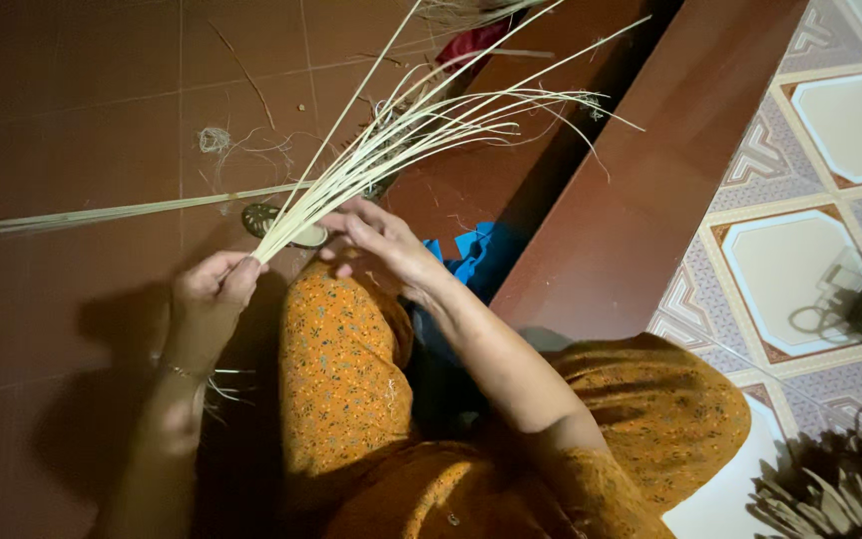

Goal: The person sits on the floor and uses a knife to shave thin strips from bamboo stalks. They repeatedly scrape the bamboo with the blade, then gather the finished strips and wipe the floor with a blue cloth.

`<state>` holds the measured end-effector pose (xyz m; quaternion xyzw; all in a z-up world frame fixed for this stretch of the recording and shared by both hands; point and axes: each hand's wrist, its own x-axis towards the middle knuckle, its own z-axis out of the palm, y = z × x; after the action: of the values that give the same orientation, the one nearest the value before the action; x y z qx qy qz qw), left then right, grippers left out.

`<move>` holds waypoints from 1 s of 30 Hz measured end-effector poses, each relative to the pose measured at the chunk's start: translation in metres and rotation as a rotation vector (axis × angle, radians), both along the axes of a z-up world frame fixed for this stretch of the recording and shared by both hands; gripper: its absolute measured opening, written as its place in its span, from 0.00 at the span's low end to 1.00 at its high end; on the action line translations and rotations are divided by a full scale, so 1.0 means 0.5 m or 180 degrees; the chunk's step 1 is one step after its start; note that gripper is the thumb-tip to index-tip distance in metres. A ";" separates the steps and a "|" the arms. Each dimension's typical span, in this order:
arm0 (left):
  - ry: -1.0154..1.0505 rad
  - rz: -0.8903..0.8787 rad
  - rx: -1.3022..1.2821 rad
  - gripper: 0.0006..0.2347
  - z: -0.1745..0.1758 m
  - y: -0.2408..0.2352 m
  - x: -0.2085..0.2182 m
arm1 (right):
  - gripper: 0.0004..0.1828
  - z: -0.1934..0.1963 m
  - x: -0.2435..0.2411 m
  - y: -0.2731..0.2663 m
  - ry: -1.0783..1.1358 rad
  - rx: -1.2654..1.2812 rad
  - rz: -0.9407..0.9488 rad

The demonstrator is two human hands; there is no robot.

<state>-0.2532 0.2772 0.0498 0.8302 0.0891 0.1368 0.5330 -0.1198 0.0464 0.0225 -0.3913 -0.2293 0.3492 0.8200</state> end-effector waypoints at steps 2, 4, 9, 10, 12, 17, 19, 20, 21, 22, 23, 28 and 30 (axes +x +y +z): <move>-0.0009 0.0013 0.0233 0.06 -0.005 0.012 -0.023 | 0.42 0.018 -0.001 0.030 0.0183 0.0159 0.0016; -0.0094 -0.0026 0.0259 0.07 -0.013 0.026 -0.046 | 0.40 0.036 -0.005 0.052 0.0070 0.0451 -0.0029; 0.0814 0.0325 -0.0611 0.08 -0.039 0.054 -0.107 | 0.28 0.059 -0.033 0.083 -0.0054 0.0528 -0.0298; 0.0775 0.0150 -0.0515 0.09 -0.043 0.058 -0.113 | 0.25 0.058 -0.038 0.086 -0.0142 0.0422 -0.0367; 0.0696 -0.0191 -0.0323 0.10 -0.045 0.068 -0.119 | 0.17 0.053 -0.048 0.096 -0.0269 0.0336 -0.0465; 0.0443 -0.0409 -0.0510 0.10 -0.037 0.059 -0.094 | 0.08 0.024 -0.072 0.125 -0.0152 0.0349 -0.0709; 0.0382 -0.0402 -0.0378 0.10 -0.033 0.039 -0.065 | 0.08 0.016 -0.086 0.139 -0.0015 0.0213 -0.0647; 0.0408 -0.0330 -0.0312 0.09 -0.033 0.027 -0.048 | 0.09 0.013 -0.093 0.145 0.0052 0.0144 -0.0619; 0.0433 -0.0258 -0.0246 0.08 -0.034 0.016 -0.033 | 0.09 0.010 -0.099 0.150 -0.0017 0.0129 -0.0695; 0.0321 -0.0314 -0.0230 0.08 -0.035 0.007 -0.021 | 0.09 0.007 -0.104 0.153 -0.0078 0.0115 -0.0772; 0.0209 -0.0370 -0.0214 0.08 -0.038 -0.001 -0.008 | 0.09 0.005 -0.103 0.154 -0.0139 0.0100 -0.0849; -0.0188 -0.0375 0.0026 0.08 -0.059 0.016 0.010 | 0.12 -0.010 -0.027 0.080 -0.0120 -0.0139 -0.1129; 0.0132 -0.0260 0.0093 0.09 -0.073 0.052 -0.014 | 0.11 -0.015 0.028 0.015 0.0012 -0.0053 -0.1248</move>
<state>-0.2601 0.3034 0.0134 0.8435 0.0641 0.0990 0.5240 -0.1059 0.0538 0.0148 -0.4345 -0.1443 0.1854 0.8695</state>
